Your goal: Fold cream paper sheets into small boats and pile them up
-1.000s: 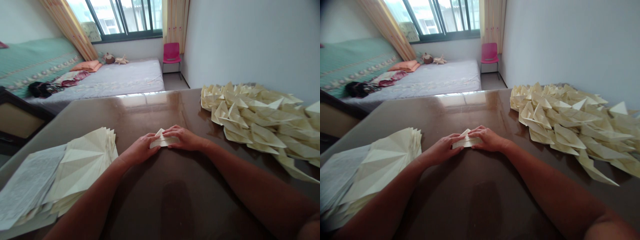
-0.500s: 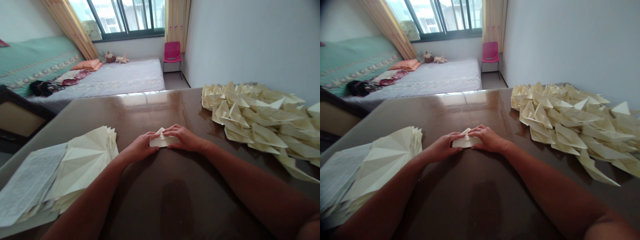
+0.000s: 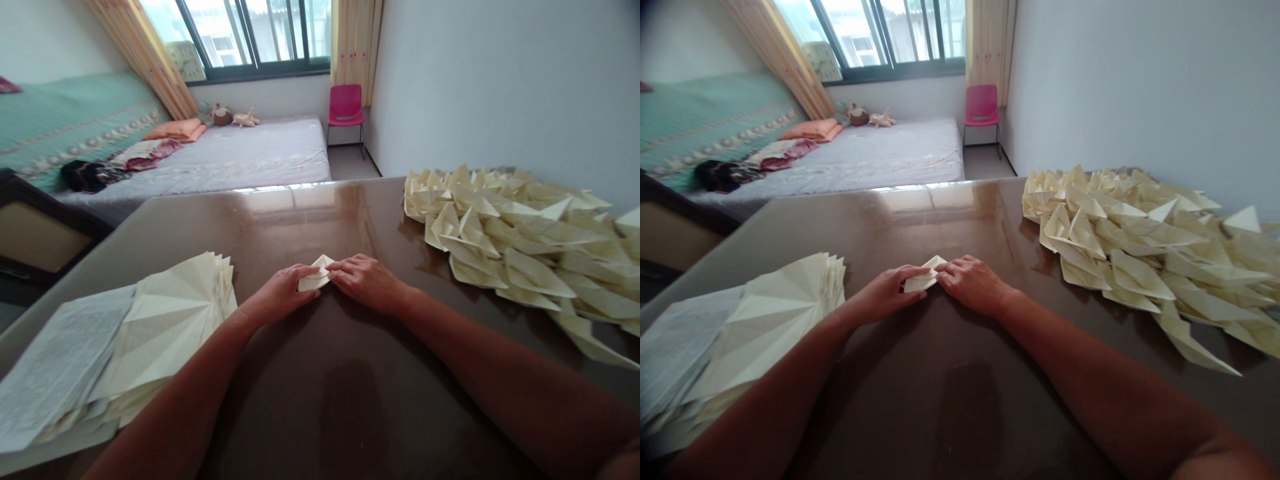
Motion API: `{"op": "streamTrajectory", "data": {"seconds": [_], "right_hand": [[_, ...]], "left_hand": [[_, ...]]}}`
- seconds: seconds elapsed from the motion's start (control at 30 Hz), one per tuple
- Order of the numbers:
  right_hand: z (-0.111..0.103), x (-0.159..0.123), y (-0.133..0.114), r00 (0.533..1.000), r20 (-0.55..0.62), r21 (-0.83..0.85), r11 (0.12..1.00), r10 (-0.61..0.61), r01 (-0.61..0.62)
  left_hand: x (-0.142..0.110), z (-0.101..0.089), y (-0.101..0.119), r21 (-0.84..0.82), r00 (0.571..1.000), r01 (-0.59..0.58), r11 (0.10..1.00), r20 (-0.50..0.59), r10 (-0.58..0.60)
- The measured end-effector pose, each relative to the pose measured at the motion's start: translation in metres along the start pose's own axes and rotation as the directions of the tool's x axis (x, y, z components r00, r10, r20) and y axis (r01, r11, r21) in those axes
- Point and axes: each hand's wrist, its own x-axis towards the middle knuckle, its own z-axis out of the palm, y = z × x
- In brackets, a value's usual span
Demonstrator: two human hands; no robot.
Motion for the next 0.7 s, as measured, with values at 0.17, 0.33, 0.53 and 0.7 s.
{"op": "streamTrajectory", "data": {"seconds": [0.17, 0.33, 0.53, 0.7], "right_hand": [[0.0, 0.0, -0.004, 1.0, 0.029, -0.011, 1.0, 0.008, -0.007], [-0.002, 0.0, -0.007, 0.998, 0.043, 0.026, 0.999, 0.041, -0.043], [-0.005, 0.002, -0.009, 0.99, 0.074, 0.095, 0.988, 0.117, -0.124], [-0.009, 0.002, -0.007, 0.982, 0.096, 0.202, 0.963, 0.163, -0.18]], "left_hand": [[-0.004, 0.004, 0.001, 0.142, 0.997, -0.048, 0.989, -0.058, 0.057], [-0.005, 0.003, 0.004, 0.292, 0.982, -0.128, 0.948, -0.095, 0.162], [-0.006, 0.001, 0.003, 0.285, 0.982, -0.159, 0.945, -0.053, 0.181], [-0.007, 0.006, 0.013, 0.448, 0.972, -0.176, 0.876, -0.063, 0.227]]}}
